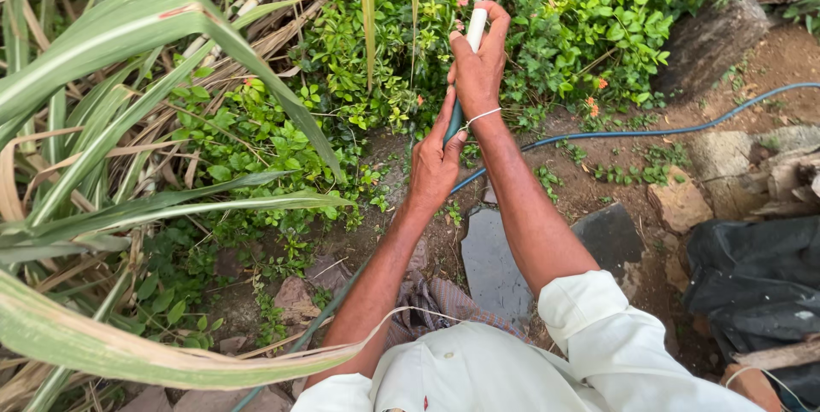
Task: The person waters plants using a hose, moving the stream across different leaves and stalks by hand.
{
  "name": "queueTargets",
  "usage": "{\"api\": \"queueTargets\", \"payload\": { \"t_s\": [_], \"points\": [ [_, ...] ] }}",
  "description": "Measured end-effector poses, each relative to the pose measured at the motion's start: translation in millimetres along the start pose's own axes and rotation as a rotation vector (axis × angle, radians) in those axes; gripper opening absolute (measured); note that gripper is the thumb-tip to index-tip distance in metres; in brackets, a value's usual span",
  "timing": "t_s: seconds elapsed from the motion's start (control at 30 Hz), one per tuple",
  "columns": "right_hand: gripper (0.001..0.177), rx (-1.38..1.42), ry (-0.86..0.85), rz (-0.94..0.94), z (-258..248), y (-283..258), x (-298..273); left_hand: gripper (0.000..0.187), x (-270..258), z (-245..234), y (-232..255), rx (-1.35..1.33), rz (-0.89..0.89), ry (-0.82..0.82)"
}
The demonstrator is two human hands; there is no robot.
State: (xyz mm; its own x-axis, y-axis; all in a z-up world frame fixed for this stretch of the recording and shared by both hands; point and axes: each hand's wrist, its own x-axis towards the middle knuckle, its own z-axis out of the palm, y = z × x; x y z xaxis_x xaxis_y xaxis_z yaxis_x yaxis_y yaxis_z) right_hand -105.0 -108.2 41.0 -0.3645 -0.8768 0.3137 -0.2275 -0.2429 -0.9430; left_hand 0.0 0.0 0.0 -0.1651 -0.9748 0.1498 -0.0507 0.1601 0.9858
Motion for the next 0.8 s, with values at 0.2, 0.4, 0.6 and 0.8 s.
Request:
{"api": "queueTargets", "payload": {
  "t_s": [0.2,0.4,0.6,0.8],
  "points": [
    [0.046,-0.02,0.021,0.029,-7.1,-0.2,-2.1,0.066,-1.9,5.1,-9.6,0.032,0.09,-0.01],
    [0.049,-0.067,0.018,0.06,-7.9,-4.3,-0.2,0.063,-2.2,5.6,-7.8,0.02,0.162,0.001],
    [0.048,-0.028,0.019,0.01,-3.5,-5.7,-3.9,0.064,-3.1,0.6,-4.4,0.017,0.175,0.017],
    [0.047,-0.041,0.011,0.029,-0.6,-7.1,-6.0,0.065,-4.3,-1.3,-3.3,0.025,0.075,-0.004]
  ]
}}
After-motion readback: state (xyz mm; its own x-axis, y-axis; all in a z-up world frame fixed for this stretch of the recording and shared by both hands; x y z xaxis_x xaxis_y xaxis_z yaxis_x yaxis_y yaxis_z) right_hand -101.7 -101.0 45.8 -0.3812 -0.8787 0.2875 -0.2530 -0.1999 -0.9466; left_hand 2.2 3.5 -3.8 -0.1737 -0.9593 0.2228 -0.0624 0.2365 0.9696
